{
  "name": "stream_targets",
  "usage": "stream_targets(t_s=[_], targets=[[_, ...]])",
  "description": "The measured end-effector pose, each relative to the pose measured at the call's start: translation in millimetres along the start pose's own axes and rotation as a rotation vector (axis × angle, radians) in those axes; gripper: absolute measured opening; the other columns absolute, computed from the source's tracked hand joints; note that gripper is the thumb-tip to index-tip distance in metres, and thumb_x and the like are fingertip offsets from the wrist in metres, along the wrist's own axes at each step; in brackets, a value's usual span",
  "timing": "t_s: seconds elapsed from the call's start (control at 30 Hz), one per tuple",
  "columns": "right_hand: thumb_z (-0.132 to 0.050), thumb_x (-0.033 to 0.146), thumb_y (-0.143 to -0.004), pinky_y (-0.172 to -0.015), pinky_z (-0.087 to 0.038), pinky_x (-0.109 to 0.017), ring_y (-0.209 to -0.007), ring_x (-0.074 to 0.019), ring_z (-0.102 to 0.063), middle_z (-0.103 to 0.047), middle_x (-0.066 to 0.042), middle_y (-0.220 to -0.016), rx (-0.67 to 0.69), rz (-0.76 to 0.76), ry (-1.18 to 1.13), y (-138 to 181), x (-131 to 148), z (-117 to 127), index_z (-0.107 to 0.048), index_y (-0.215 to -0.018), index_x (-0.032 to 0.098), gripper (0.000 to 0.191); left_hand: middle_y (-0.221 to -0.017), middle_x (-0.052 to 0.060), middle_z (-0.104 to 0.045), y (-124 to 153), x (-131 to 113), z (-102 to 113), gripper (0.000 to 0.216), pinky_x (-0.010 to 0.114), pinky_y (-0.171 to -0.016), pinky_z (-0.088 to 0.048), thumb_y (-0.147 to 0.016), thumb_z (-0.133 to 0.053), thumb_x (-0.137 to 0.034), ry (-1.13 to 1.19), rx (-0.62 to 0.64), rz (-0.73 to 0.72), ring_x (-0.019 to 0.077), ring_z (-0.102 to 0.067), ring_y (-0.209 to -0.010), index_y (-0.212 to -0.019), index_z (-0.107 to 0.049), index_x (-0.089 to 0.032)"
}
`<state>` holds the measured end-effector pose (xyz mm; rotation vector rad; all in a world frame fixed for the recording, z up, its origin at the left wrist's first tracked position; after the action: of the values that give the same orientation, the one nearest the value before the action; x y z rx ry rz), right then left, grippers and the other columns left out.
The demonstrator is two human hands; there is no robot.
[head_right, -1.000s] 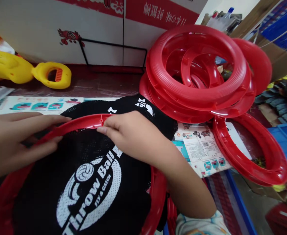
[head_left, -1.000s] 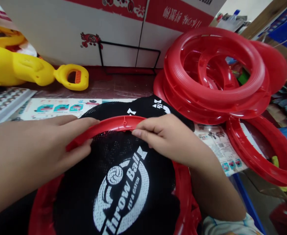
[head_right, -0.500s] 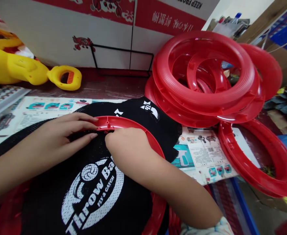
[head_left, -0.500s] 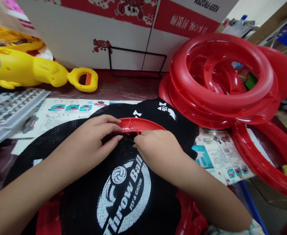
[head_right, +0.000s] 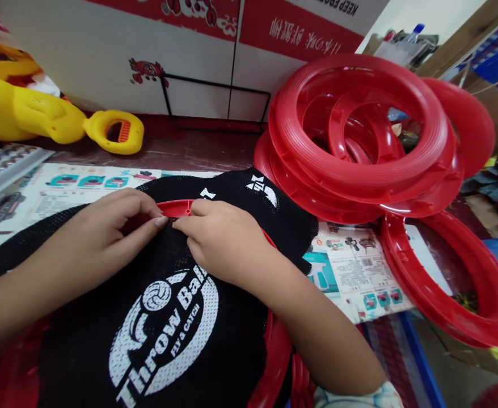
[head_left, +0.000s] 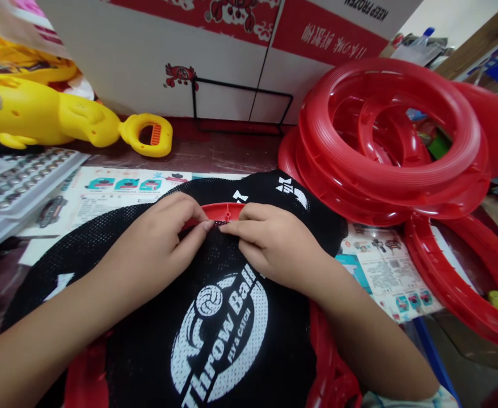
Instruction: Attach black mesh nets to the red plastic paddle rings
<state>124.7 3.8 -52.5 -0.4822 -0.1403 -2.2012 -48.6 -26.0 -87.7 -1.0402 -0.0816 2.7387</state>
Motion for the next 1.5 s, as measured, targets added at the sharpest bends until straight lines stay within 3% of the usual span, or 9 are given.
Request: stream_targets(t_s=[0.37,0.6,0.77,0.83,0.93,1.1,1.5], targets=[[-0.037,0.018,-0.095,-0.062,-0.033,-0.029,-0.078,-0.0178,-0.049,-0.061,-0.008,-0.089,0.004,-0.032,0.282,0.5,2.1,-6.9,-0.069,-0.109,0.016,0.035,-0.082,0.003,-0.051,-3.0,-0.2,-2.4,0.018,0.036,-0.070,-0.044,-0.090,-0.041,-0.030,-0.101,-0.040,0.057,0.0199,-0.051,-0.076,-0.076,-0.047,-0.021],[-0.043,0.016,-0.092,-0.057,-0.027,-0.030,-0.076,-0.0180,-0.047,-0.060,-0.007,-0.087,0.027,-0.031,0.362,1.7,2.7,-8.1,-0.067,-0.113,0.020,0.032,-0.081,0.003,-0.053,-4.1,1.5,-3.3,0.017,0.036,-0.071,-0.046,-0.089,-0.044,-0.031,-0.063,-0.048,0.083,0.0194,-0.052,-0.076,-0.077,-0.051,-0.021],[-0.045,0.012,-0.090,-0.060,-0.029,-0.032,-0.076,-0.0191,-0.047,-0.062,-0.009,-0.089,0.042,0.025,0.381,2.9,2.6,-5.4,-0.069,-0.111,0.017,0.033,-0.081,0.004,-0.054,-4.7,4.0,-4.1,0.019,0.037,-0.069,-0.047,-0.088,-0.046,-0.033,-0.046,-0.029,0.090,0.0197,-0.053,-0.076,-0.077,-0.055,-0.020],[-0.045,0.010,-0.089,-0.064,-0.033,-0.033,-0.077,-0.0188,-0.049,-0.064,-0.009,-0.087,0.009,0.016,0.308,2.2,1.2,-2.4,-0.071,-0.106,0.016,0.031,-0.086,0.004,-0.055,-4.3,4.8,-5.1,0.017,0.038,-0.074,-0.048,-0.089,-0.045,-0.031,-0.033,-0.023,0.051,0.0203,-0.054,-0.081,-0.084,-0.056,-0.020],[-0.048,0.006,-0.085,-0.071,-0.039,-0.029,-0.076,-0.0151,-0.054,-0.067,-0.004,-0.084,-0.103,-0.105,0.002,0.3,-4.5,3.6,-0.070,-0.105,0.017,0.031,-0.103,0.007,-0.055,-2.8,4.5,-7.5,0.019,0.042,-0.088,-0.048,-0.092,-0.043,-0.028,-0.011,-0.019,-0.101,0.0224,-0.055,-0.098,-0.102,-0.056,-0.018],[-0.057,0.008,-0.078,-0.062,-0.042,-0.023,-0.061,-0.0086,-0.053,-0.064,0.004,-0.071,-0.238,-0.395,-0.388,-0.9,-17.5,5.5,-0.067,-0.112,0.016,0.036,-0.119,0.011,-0.050,1.0,4.2,-12.5,0.028,0.047,-0.096,-0.046,-0.094,-0.040,-0.024,-0.129,0.017,-0.247,0.0263,-0.052,-0.110,-0.118,-0.053,-0.020],[-0.058,0.006,-0.077,-0.066,-0.042,-0.024,-0.062,-0.0091,-0.055,-0.063,0.004,-0.068,-0.301,-0.372,-0.300,-3.3,-20.6,0.5,-0.069,-0.103,0.017,0.030,-0.116,0.013,-0.048,3.6,2.5,-15.1,0.035,0.046,-0.085,-0.050,-0.096,-0.038,-0.020,-0.217,-0.074,-0.343,0.0271,-0.052,-0.103,-0.120,-0.063,-0.022]])
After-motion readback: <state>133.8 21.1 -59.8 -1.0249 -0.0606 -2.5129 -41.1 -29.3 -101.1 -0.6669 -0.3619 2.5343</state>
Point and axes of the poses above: each hand's wrist, its own y-axis away from the middle knuckle, its own z-axis out of the back of the hand, x = y × z, the point moved 2 cm from there along -y, towards the middle knuckle
